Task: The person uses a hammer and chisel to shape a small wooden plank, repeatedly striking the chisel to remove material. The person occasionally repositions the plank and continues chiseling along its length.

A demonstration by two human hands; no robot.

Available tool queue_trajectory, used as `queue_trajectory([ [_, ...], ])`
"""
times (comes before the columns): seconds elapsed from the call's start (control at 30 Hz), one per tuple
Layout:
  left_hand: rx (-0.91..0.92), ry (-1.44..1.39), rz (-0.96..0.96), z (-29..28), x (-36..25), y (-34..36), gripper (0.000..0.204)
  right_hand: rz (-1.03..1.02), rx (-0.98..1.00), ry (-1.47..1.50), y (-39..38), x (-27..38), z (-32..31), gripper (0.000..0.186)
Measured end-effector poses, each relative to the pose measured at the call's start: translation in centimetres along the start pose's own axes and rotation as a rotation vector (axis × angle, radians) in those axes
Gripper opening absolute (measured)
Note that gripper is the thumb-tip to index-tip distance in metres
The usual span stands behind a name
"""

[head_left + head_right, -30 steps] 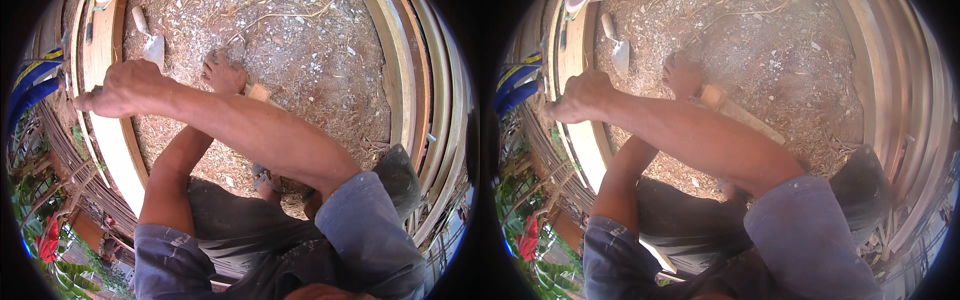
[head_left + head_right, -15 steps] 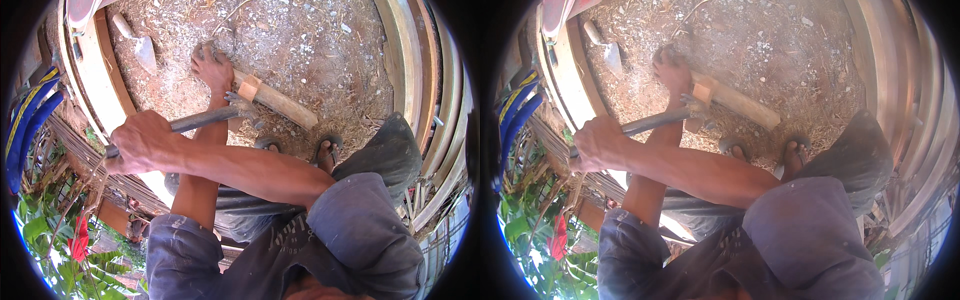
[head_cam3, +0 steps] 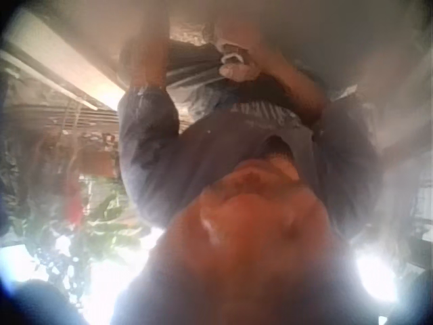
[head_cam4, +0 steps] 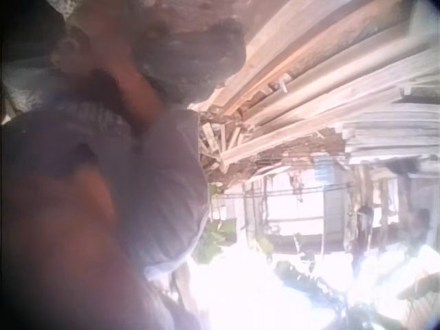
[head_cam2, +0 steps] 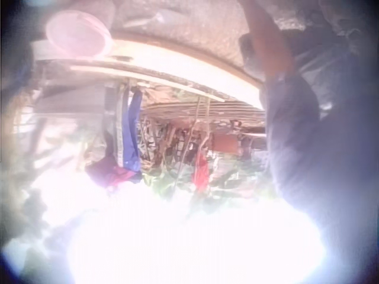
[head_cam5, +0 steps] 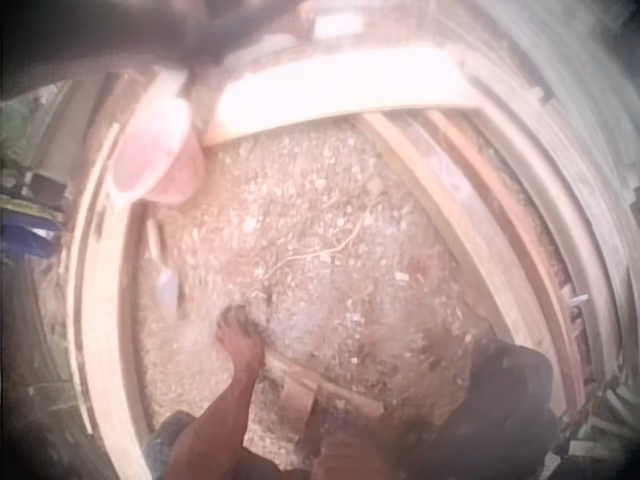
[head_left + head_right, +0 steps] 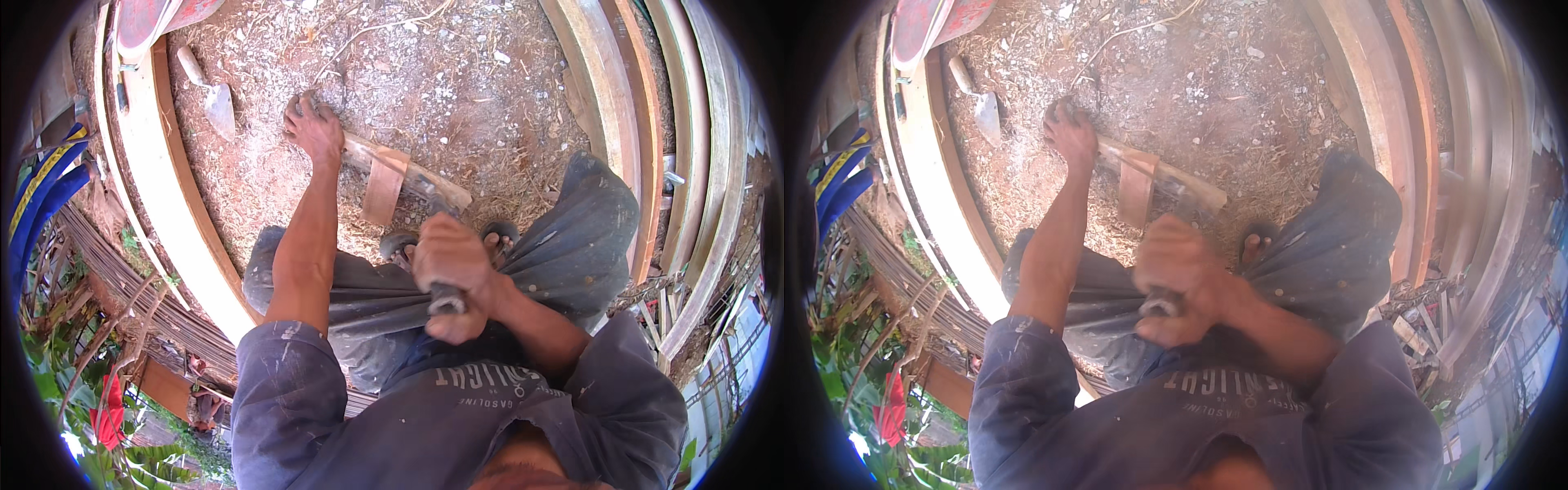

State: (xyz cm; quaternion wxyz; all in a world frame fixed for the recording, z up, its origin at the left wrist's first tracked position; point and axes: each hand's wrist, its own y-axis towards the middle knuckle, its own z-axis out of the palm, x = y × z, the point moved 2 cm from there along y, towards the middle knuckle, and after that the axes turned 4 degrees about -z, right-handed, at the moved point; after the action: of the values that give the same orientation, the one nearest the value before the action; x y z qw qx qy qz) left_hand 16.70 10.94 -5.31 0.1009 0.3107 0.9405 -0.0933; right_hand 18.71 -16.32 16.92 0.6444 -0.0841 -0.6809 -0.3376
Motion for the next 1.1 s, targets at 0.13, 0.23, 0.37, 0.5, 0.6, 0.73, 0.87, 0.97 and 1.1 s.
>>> queue_trajectory([
  [0.13,0.001,0.033,0.066,1.1,-1.1,0.7,0.043,0.133,-0.15,-0.025,-1.0,0.6,-3.0,0.052],
  [0.23,0.025,0.069,0.099,0.8,-1.3,0.5,0.047,0.383,-0.217,-0.043,-0.3,0.8,-4.8,0.051],
  [0.37,0.064,0.095,0.138,-0.4,0.2,0.8,0.051,0.735,-0.073,-0.147,2.3,-0.8,-10.2,0.035],
  [0.5,0.042,-0.17,0.186,1.6,0.7,1.4,0.051,0.89,0.0,-0.174,2.9,-3.7,-14.3,0.032],
  [0.6,0.049,-0.328,0.202,1.8,0.7,1.6,0.05,0.841,0.018,-0.212,1.0,-7.9,-11.5,0.045],
  [0.73,0.218,-0.343,0.537,-2.5,1.3,-0.5,0.041,0.746,-0.232,-0.088,-2.4,-12.6,-8.9,0.048],
  [0.87,0.366,-0.004,0.952,-2.9,5.1,-2.6,0.06,0.665,-0.496,0.045,-4.7,-12.3,-8.5,0.046],
  [0.97,0.342,0.051,0.88,-4.1,3.9,-3.8,0.063,0.629,-0.623,0.014,-6.7,-11.0,-9.4,0.043],
  [1.1,0.338,0.149,0.822,-2.4,5.3,-3.2,0.06,0.647,-0.642,-0.345,-8.8,-9.2,-10.8,0.039],
])
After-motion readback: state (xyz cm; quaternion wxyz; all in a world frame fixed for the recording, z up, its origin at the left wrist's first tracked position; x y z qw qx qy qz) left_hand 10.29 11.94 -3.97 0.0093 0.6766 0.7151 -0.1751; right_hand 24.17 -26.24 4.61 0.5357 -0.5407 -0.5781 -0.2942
